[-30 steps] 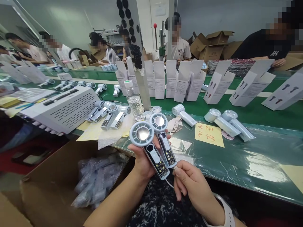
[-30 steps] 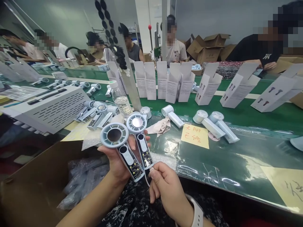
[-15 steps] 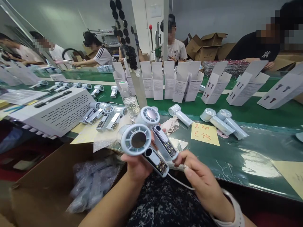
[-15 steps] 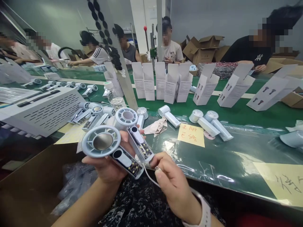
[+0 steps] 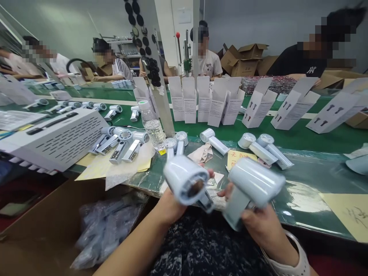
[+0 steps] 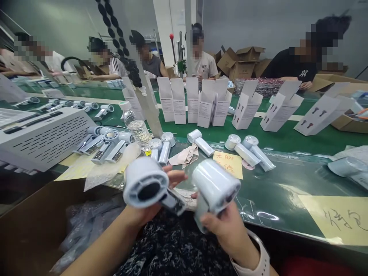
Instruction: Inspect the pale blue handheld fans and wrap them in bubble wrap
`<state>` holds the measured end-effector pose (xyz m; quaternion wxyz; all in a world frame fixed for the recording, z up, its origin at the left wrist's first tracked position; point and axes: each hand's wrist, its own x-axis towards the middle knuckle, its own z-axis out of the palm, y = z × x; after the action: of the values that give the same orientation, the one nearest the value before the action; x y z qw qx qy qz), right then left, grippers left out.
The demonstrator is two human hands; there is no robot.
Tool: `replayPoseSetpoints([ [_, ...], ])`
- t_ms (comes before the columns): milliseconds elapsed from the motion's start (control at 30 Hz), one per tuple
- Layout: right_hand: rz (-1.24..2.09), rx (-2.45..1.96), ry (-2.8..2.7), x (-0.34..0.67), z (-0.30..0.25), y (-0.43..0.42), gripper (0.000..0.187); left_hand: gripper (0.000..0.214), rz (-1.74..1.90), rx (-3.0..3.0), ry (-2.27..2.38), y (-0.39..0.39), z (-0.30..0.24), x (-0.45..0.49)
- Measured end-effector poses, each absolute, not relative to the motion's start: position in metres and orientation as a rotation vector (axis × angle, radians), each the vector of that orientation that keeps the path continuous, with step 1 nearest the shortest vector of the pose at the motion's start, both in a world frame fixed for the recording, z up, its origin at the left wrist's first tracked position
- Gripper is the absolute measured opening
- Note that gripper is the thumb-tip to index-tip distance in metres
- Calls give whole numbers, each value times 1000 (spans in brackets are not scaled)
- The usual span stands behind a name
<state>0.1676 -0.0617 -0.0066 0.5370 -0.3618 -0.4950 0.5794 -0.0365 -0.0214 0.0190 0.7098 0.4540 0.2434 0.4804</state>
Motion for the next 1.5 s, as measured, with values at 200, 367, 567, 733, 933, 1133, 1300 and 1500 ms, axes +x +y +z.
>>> replayPoseSetpoints([
  [200, 1669, -853, -705, 174, 5, -52, 31, 46, 932, 778, 369, -22, 15, -33],
  [367, 1677, -672, -918, 172, 12, -63, 27, 46, 981, 899, 324, -31, 19, -27],
  [567, 1679, -753, -863, 167, 11, -65, 32, 37, 986, 968, 488, -33, 23, -24],
  [733, 1727, -857, -768, 160, 11, -64, 32, 47, 939, 909, 484, -34, 23, -25],
  [933, 1761, -716, -779, 159, 7, -64, 27, 45, 949, 866, 460, -31, 19, -24],
  [1133, 1769, -653, -877, 162, 10, -63, 26, 46, 950, 897, 472, -33, 18, -21],
  [1300, 1727, -783, -831, 161, 5, -62, 28, 40, 992, 794, 577, -27, 11, -18],
  [1500, 1769, -797, -849, 161, 4, -64, 28, 41, 962, 838, 535, -30, 13, -19],
])
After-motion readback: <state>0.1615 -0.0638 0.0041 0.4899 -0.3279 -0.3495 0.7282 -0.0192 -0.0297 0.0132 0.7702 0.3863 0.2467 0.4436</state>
